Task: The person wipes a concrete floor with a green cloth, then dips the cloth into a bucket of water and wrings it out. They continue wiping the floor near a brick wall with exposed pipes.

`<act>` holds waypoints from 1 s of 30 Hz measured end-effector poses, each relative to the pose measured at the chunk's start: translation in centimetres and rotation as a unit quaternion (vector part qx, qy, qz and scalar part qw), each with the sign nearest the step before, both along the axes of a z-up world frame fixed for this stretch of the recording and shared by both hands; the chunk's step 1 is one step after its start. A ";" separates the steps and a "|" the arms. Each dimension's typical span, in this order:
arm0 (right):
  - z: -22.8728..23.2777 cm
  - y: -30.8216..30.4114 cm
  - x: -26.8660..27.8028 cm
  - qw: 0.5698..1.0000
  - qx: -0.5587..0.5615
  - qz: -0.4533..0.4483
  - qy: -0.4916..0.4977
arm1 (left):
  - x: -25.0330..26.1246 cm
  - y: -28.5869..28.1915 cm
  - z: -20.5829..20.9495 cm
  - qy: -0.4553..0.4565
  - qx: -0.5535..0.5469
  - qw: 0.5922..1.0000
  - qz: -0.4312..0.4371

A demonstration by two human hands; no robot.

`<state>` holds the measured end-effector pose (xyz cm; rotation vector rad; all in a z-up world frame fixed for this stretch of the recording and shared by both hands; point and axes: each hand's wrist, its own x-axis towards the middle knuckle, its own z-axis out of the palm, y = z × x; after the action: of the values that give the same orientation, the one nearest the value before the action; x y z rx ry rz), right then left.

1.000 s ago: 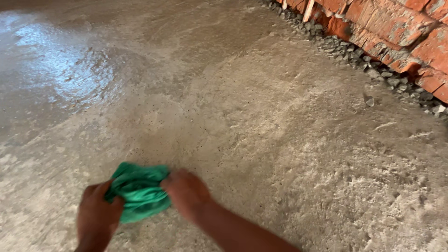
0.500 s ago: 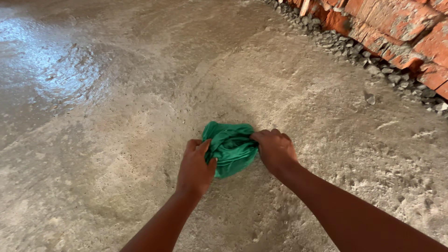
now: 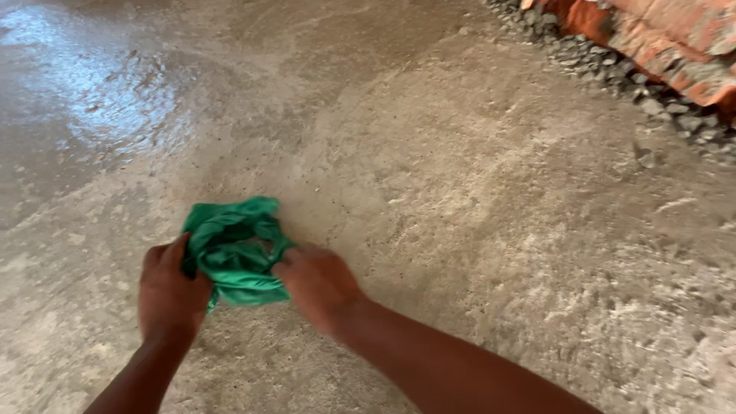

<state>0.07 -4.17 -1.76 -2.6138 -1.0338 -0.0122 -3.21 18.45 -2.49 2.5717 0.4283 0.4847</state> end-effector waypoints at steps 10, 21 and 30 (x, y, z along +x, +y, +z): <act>1.1 -3.6 4.5 0.998 -0.002 -0.065 0.023 | 2.3 -3.1 -0.7 -0.063 -0.017 0.994 -0.086; 4.7 -17.3 5.5 0.948 -0.068 -0.284 0.123 | 4.6 -18.2 2.1 0.066 -0.067 0.961 -0.260; 2.3 -12.7 3.3 0.978 0.003 -0.169 0.121 | 2.3 -11.7 1.9 0.075 -0.021 0.956 -0.284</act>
<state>3.33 -16.90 0.57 -2.6699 -0.5010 0.2172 -0.94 6.71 -0.60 2.5397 -0.2549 0.0722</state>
